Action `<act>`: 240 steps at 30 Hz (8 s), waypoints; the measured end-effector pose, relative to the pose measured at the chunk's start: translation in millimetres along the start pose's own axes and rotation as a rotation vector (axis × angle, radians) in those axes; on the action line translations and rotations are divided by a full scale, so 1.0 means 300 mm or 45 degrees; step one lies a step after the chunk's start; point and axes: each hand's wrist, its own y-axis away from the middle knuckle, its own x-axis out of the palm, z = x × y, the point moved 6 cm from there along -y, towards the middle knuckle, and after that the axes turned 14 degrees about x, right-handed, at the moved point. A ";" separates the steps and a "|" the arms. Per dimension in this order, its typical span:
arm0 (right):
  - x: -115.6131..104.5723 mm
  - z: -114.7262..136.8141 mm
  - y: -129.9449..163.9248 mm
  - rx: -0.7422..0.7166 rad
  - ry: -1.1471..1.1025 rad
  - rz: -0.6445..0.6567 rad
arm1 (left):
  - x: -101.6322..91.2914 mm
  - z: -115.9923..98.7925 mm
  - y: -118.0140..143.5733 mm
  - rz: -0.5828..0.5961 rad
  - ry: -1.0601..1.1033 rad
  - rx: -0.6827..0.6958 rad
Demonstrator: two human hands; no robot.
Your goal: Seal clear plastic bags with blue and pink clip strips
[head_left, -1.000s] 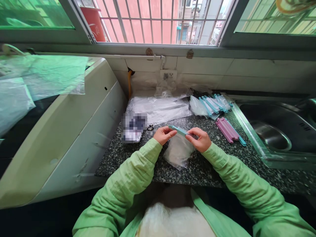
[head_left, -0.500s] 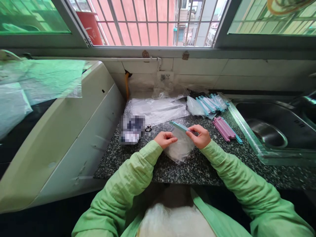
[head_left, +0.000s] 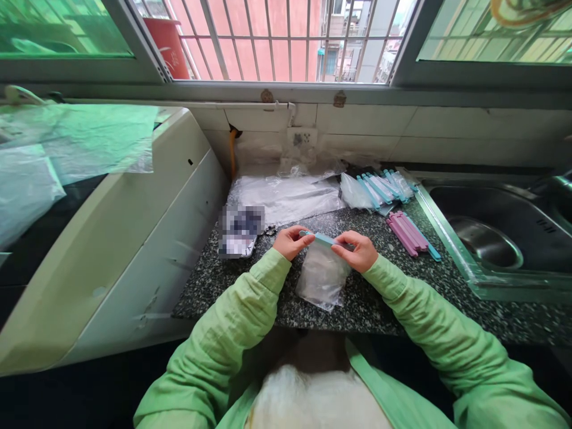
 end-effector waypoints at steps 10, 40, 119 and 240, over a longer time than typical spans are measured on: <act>-0.036 -0.048 -0.021 0.241 -0.027 0.053 | -0.055 -0.006 -0.010 -0.235 0.055 -0.017; -0.087 0.002 0.002 -0.144 0.335 -0.265 | -0.076 0.024 -0.017 -0.231 0.002 0.014; 0.438 0.139 -0.741 -0.517 1.131 0.093 | -0.474 0.115 -0.623 0.216 -1.657 -0.342; -0.039 0.015 0.007 0.215 -0.223 0.008 | -0.014 -0.019 0.007 -0.073 0.036 -0.011</act>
